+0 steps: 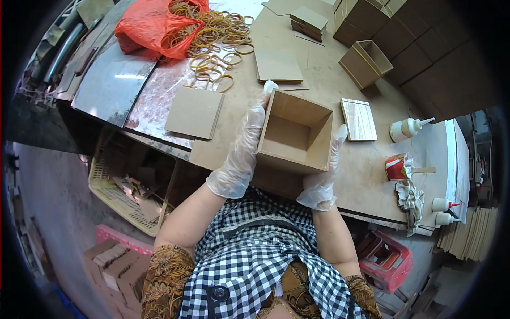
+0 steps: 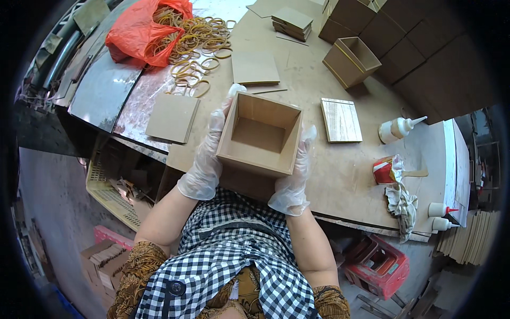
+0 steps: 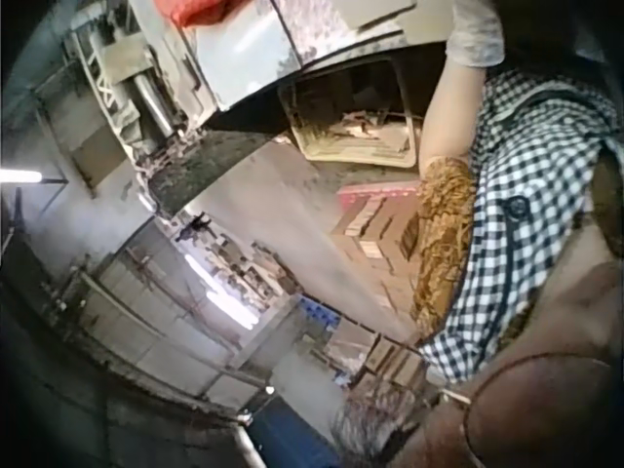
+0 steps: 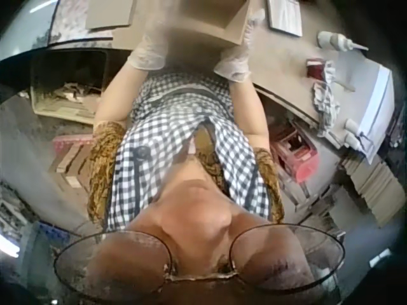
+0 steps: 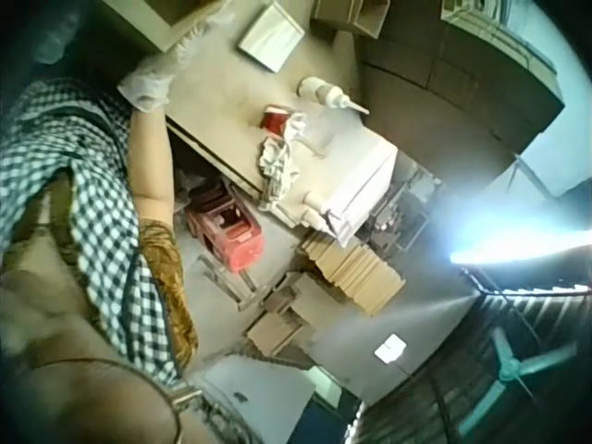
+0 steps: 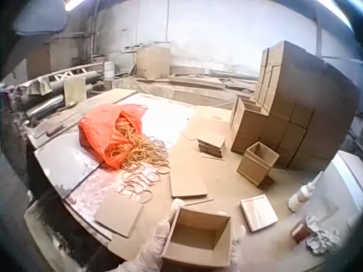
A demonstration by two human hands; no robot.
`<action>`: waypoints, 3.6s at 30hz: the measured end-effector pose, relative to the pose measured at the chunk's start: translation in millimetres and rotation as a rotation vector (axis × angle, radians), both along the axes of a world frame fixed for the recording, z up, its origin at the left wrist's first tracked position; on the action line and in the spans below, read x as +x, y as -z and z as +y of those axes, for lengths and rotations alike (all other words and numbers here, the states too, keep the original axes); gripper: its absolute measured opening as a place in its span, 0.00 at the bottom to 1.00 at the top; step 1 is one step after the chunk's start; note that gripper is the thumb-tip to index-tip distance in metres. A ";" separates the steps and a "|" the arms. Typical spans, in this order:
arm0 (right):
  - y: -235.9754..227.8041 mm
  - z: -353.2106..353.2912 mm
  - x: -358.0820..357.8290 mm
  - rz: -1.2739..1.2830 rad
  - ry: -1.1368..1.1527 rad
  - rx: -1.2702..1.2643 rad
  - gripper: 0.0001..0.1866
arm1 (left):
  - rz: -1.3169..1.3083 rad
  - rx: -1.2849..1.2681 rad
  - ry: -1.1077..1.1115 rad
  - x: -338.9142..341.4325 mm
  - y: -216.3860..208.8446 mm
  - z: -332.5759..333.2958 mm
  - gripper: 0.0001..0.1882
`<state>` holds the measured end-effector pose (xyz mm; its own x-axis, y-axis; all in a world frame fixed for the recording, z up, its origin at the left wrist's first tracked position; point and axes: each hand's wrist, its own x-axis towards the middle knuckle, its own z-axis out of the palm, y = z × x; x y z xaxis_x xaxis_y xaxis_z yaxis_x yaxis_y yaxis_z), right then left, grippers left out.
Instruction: The person assembles small cardboard boxes by folding flat pieces into rectangular shapes. They secure the edges by hand and then wrap rubber bands around the finished boxes to hold them together. The person repeats this process for multiple units, stacking the completed boxes on the table.
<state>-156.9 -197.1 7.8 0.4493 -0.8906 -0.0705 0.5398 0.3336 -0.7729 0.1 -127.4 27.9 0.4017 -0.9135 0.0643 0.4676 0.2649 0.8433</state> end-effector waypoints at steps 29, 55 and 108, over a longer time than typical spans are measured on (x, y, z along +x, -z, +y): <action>-2.4 3.5 5.2 -0.032 -0.043 0.030 0.33 | -0.111 0.025 -0.080 -3.6 4.8 -0.5 0.30; -73.8 -19.3 -7.8 0.404 -0.200 0.140 0.23 | -0.253 0.195 0.216 46.6 -13.0 40.1 0.41; -42.7 -86.4 -26.6 0.554 -0.482 0.126 0.17 | -0.303 0.346 0.239 -7.6 -44.8 87.3 0.13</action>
<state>-183.4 -283.5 50.5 0.6569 -0.5740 -0.4890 -0.1466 0.5389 -0.8295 -7.5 -40.1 72.7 0.1896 -0.9658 -0.1766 0.2018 -0.1377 0.9697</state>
